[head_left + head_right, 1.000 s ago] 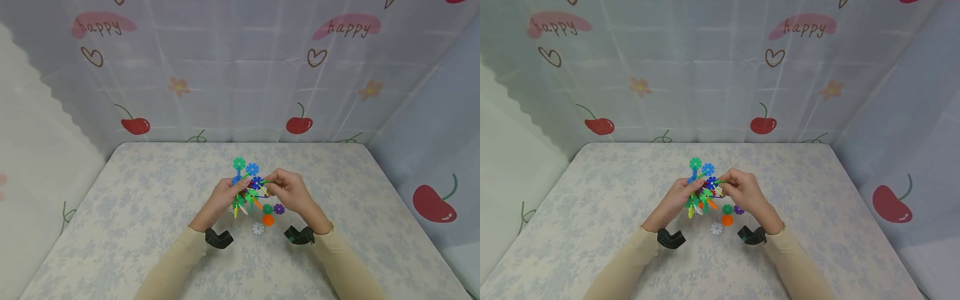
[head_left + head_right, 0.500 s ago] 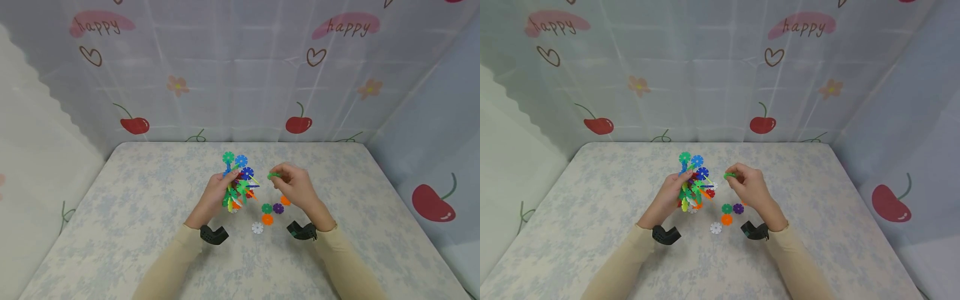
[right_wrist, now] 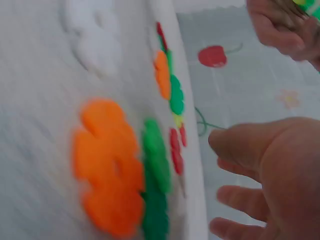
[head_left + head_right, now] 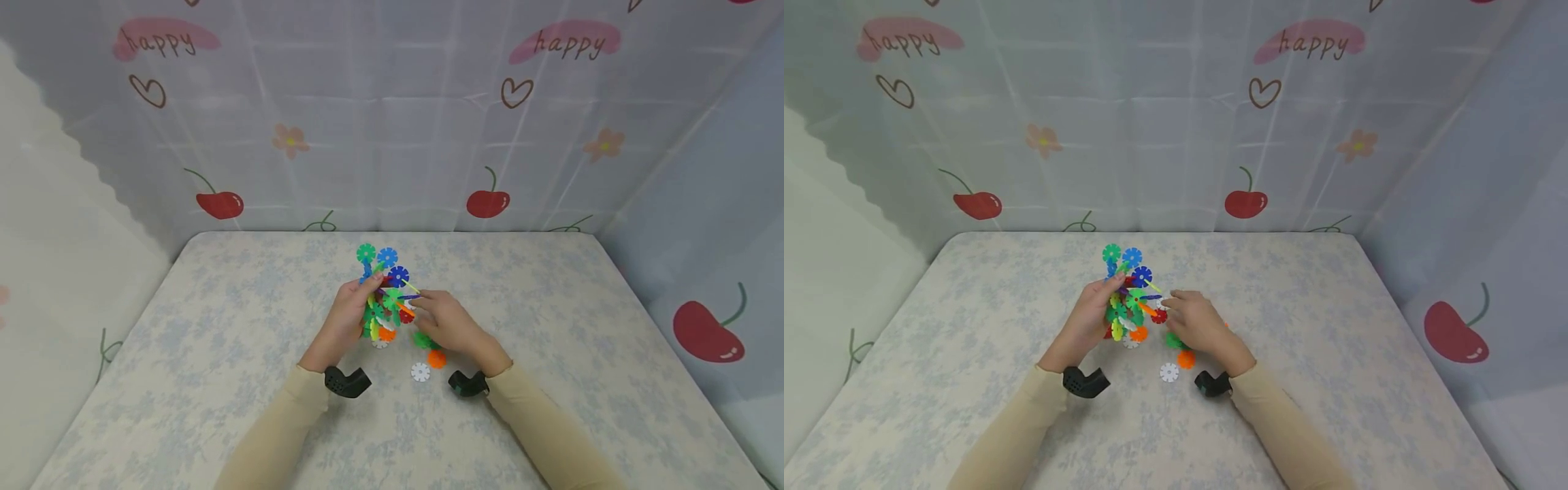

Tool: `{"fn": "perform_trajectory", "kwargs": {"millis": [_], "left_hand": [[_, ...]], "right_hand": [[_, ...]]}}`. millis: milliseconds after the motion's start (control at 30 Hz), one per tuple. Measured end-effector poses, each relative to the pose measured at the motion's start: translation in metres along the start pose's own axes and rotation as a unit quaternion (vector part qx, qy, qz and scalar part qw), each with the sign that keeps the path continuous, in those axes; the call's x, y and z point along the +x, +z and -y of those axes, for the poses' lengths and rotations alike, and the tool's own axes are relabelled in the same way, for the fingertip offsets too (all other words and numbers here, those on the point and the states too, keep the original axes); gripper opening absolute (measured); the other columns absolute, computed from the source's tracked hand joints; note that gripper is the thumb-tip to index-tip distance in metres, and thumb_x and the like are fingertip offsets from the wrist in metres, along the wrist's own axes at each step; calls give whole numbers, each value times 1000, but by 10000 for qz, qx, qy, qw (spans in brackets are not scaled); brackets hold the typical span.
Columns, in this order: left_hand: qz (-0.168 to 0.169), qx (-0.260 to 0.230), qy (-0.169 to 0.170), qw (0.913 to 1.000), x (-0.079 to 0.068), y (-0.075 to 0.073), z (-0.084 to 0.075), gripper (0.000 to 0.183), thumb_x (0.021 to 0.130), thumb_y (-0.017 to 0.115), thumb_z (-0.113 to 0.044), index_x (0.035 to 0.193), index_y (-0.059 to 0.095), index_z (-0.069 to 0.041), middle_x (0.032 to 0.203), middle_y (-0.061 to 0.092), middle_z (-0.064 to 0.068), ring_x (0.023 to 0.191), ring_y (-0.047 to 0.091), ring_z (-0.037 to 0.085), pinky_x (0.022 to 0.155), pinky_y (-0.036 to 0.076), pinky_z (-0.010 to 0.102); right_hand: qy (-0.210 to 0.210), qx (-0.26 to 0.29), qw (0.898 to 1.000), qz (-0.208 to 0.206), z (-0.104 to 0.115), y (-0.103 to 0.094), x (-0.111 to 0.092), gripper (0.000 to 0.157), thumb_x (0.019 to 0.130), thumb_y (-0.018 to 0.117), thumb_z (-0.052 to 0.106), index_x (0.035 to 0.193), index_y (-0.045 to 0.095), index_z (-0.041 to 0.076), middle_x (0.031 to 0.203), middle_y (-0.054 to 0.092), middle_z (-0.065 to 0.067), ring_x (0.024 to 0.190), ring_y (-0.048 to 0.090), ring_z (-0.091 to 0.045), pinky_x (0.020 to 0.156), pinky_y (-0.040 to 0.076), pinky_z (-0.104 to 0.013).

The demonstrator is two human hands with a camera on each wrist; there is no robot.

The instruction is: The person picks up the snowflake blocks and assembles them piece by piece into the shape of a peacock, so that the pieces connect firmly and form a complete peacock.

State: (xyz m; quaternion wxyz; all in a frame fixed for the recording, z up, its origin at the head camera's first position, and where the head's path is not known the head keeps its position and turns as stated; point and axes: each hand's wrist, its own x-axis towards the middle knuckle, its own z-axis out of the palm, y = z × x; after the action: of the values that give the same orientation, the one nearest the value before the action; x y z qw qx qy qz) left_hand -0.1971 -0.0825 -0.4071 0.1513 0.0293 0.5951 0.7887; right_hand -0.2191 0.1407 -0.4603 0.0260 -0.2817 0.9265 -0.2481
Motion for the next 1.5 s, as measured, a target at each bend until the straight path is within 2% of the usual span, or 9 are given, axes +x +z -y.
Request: {"fn": "perform_trajectory", "kwargs": {"millis": [100, 200, 367, 567, 733, 967, 1067, 1267, 1500], "left_hand": [[7, -14, 9, 10000, 0, 2, -1, 35, 106, 53, -38, 98, 71, -9, 84, 74, -5, 77, 72, 6, 80, 61, 24], [-5, -13, -7, 10000, 0, 3, -1, 34, 107, 52, -36, 94, 70, -9, 79, 71, -5, 72, 70, 6, 74, 60, 21], [-43, 123, -33, 9999, 1, 5, 2, 35, 108, 49, -35, 91, 68, -12, 71, 67, -5, 63, 64, 9, 66, 56, 21], [-57, 574, 111, 9983, 0, 7, 4, 34, 108, 50, -35, 92, 69, -12, 77, 68, -6, 75, 64, 10, 77, 56, 23], [-56, 995, 341, 9944, 1, 9, 6, 30, 109, 49, -29, 95, 68, -10, 85, 63, -6, 88, 58, 13, 90, 50, 28], [7, 1244, 391, 9915, -1, 11, 5, 29, 110, 44, -27, 96, 60, -7, 88, 53, -2, 93, 52, 15, 91, 45, 29], [1, 1284, 360, 9911, -1, 12, 7, 32, 111, 42, -27, 108, 62, -2, 100, 59, 2, 101, 54, 14, 100, 45, 33], [47, 1361, 372, 9900, 0, 13, 8, 39, 111, 40, -25, 125, 60, 4, 120, 61, 15, 108, 56, 15, 107, 45, 36], [28, 1427, 458, 9887, -2, 14, 9, 38, 112, 39, -26, 123, 60, 3, 118, 61, 15, 106, 55, 14, 101, 46, 33]], "right_hand": [[-269, -254, 9984, 419, 2, 8, 1, 37, 101, 63, 16, 132, 64, -4, 151, 50, -27, 145, 40, -51, 120, 32, -62], [-222, -491, 9970, 554, 4, 12, 0, 27, 100, 65, 16, 116, 72, -3, 151, 50, -28, 143, 42, -51, 117, 36, -62], [-215, -821, 9963, 91, 9, 11, -1, 18, 93, 73, 9, 108, 75, 0, 114, 69, -18, 105, 65, -35, 91, 56, -46], [88, -631, 9980, -40, 10, 8, -3, 11, 90, 76, 7, 100, 75, 2, 77, 58, -5, 69, 46, -15, 64, 41, -26], [361, -186, 9989, -232, 9, 0, -5, 21, 96, 65, 3, 113, 75, -1, 95, 73, -13, 61, 42, -12, 61, 39, -23], [724, -75, 9914, -1084, 1, -15, -8, 22, 98, 62, 1, 115, 75, 0, 105, 77, -15, 70, 62, -17, 72, 59, -35], [561, 1054, 9745, -1898, 8, -28, -14, 20, 97, 64, 1, 114, 74, -2, 100, 77, -18, 75, 70, -18, 67, 59, -27], [-669, 2967, 9101, -2814, 31, -50, -23, 13, 91, 66, -10, 103, 69, -14, 89, 70, -30, 75, 71, 2, 73, 59, -16], [-1071, 2492, 9122, -3071, 35, -50, -24, 11, 88, 69, -13, 97, 72, -8, 84, 74, -22, 72, 74, -13, 74, 58, -14]]}}
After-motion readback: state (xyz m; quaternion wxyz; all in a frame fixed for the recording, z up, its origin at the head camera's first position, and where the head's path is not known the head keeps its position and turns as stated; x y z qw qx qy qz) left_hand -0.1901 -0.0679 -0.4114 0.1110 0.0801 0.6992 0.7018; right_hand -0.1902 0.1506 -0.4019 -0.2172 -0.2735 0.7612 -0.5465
